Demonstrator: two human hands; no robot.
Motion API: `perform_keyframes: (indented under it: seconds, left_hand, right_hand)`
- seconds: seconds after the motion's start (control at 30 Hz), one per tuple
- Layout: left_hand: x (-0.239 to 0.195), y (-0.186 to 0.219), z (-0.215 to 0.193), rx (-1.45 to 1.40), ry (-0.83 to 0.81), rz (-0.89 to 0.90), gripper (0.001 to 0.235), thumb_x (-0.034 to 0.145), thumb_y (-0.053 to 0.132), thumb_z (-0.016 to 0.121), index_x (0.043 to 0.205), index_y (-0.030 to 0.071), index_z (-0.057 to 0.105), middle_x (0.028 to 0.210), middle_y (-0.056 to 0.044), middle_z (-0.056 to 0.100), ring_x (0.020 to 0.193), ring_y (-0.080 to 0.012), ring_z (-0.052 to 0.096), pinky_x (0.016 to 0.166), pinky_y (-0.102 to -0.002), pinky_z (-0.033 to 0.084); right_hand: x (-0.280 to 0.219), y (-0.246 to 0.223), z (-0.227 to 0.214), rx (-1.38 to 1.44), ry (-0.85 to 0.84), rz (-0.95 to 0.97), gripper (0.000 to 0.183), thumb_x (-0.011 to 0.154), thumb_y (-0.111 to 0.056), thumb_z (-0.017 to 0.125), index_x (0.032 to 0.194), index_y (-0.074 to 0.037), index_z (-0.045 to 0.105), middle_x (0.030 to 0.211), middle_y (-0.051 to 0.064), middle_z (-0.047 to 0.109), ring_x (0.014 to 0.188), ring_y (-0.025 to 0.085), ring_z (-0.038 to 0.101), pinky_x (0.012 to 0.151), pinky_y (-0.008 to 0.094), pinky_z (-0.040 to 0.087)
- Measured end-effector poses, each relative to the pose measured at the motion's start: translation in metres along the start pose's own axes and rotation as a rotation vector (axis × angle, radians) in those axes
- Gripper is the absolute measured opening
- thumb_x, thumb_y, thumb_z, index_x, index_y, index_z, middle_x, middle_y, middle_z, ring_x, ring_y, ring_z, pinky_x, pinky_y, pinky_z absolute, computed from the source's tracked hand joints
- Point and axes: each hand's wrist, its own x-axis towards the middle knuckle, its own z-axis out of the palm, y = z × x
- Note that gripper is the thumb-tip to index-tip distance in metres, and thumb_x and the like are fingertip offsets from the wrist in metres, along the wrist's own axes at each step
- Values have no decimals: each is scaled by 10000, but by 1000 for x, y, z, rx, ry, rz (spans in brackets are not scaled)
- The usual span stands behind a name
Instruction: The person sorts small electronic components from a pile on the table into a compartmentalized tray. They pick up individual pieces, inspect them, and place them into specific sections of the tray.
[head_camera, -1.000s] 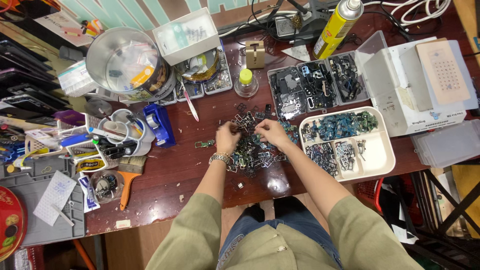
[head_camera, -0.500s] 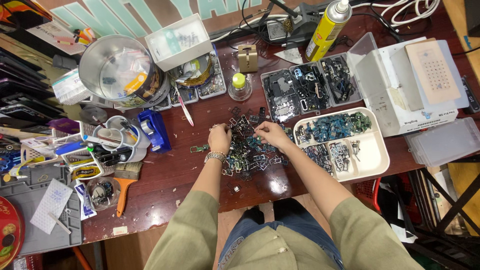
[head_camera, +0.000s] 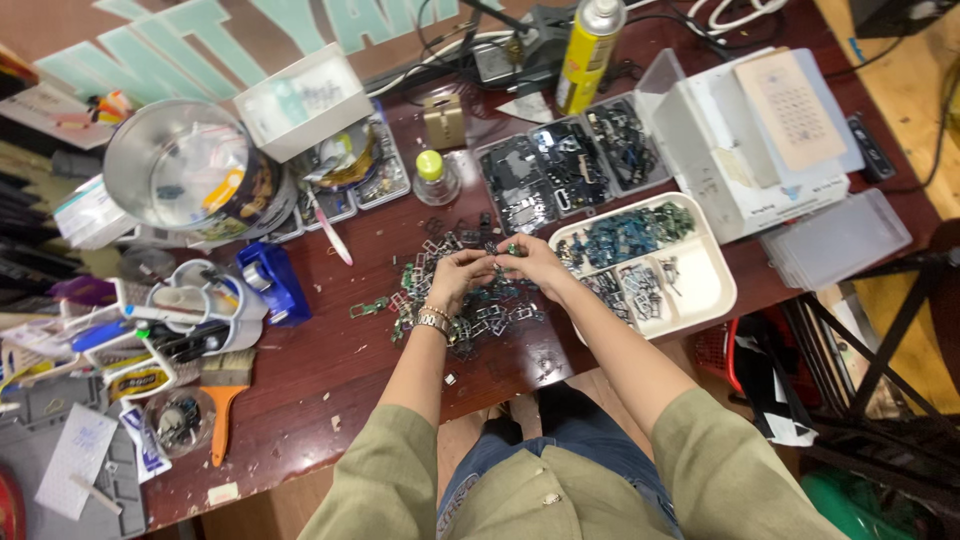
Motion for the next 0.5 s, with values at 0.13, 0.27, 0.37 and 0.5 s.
perform_keyframes:
  seconds: [0.13, 0.27, 0.37, 0.5]
  left_hand:
    - [11, -15, 38, 36, -48, -43, 247, 926, 108, 728, 1122, -40, 709, 961, -132, 768, 825, -212, 763, 749, -316, 649]
    - [29, -32, 76, 117, -114, -30, 266, 977, 153, 633, 1185, 9, 714, 947, -99, 782, 780, -176, 750, 710, -300, 638]
    - [40, -43, 103, 283, -66, -12, 262, 1004, 131, 594, 1197, 24, 735, 914, -68, 768, 725, -141, 717, 654, -291, 616]
    - [40, -49, 124, 513, -6, 32, 271, 987, 107, 584, 1195, 60, 750, 837, -63, 754, 662, -128, 693, 592, -281, 598]
  right_hand:
    - [-13, 15, -37, 33, 65, -2, 256, 908, -102, 731, 1145, -41, 653, 1048, 59, 675, 952, 139, 689, 789, 282, 606]
    - [-28, 20, -83, -21, 227, -40, 226, 869, -78, 752, 1075, -34, 672, 1038, 57, 719, 869, 129, 715, 713, 274, 612]
    - [-34, 22, -106, -184, 416, -58, 229, 838, -65, 791, 1033, -11, 684, 939, 82, 742, 739, 146, 710, 634, 295, 587]
    - [-28, 23, -110, -311, 412, -90, 231, 827, -93, 814, 1025, -14, 724, 830, 49, 747, 652, 122, 702, 592, 286, 557]
